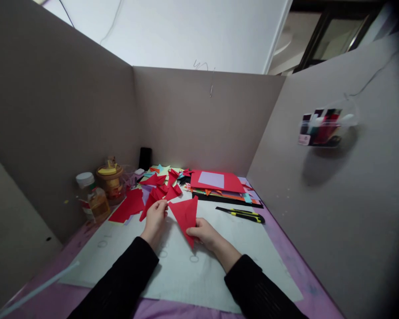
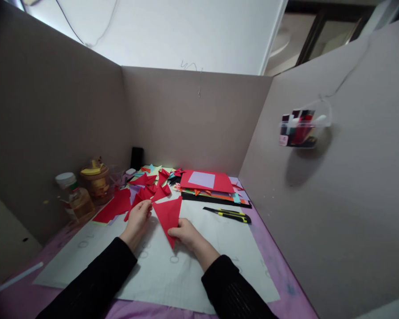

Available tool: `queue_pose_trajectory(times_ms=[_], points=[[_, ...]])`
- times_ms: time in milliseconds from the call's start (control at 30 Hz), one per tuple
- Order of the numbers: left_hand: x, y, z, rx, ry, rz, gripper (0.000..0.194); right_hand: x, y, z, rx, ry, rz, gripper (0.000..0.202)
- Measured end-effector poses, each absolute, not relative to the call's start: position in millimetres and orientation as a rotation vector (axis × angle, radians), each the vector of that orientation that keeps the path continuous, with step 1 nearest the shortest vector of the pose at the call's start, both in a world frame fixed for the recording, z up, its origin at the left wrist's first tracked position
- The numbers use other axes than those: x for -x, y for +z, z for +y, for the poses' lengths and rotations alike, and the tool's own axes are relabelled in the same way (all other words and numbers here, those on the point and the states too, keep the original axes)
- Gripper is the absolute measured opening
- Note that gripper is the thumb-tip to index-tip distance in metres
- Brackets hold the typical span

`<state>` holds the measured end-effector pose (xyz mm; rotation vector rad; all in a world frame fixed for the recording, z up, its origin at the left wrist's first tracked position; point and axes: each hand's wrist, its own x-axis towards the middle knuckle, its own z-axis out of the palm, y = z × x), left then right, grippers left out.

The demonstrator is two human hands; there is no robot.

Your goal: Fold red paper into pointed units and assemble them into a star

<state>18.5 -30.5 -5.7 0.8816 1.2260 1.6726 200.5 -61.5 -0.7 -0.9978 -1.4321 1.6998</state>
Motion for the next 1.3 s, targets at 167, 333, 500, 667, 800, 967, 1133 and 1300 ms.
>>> queue_pose_trajectory(times_ms=[167,333,500,667,800,967,1133,1300], points=[[-29,-4,-37,-0.803,1.652,1.112,0.033,-203,-1,-58,0.999,1.638,-1.377,0.01],[-45,-7,-45,-0.865,1.521,1.027,0.039,-202,1,-62,0.969,1.637,-1.409,0.006],[-25,-4,-36,-0.8,1.647,1.027,0.04,-203,5,-64,0.94,1.663,-1.438,0.006],[-43,-1,-49,-0.879,1.508,0.917,0.049,-202,1,-57,0.93,1.533,-1.399,0.009],[-65,-4,-60,-0.991,1.393,0.876,0.05,-200,-6,-54,0.904,1.485,-1.441,0.013],[-61,-1,-60,-1.011,1.434,0.933,0.043,-202,-9,-50,0.913,1.402,-1.355,0.027],[-63,7,-67,-1.104,1.339,0.927,0.048,-208,-8,-43,0.923,1.319,-1.233,0.036],[-63,9,-69,-1.154,1.241,0.915,0.048,-227,0,-29,0.967,1.222,-1.09,0.043]])
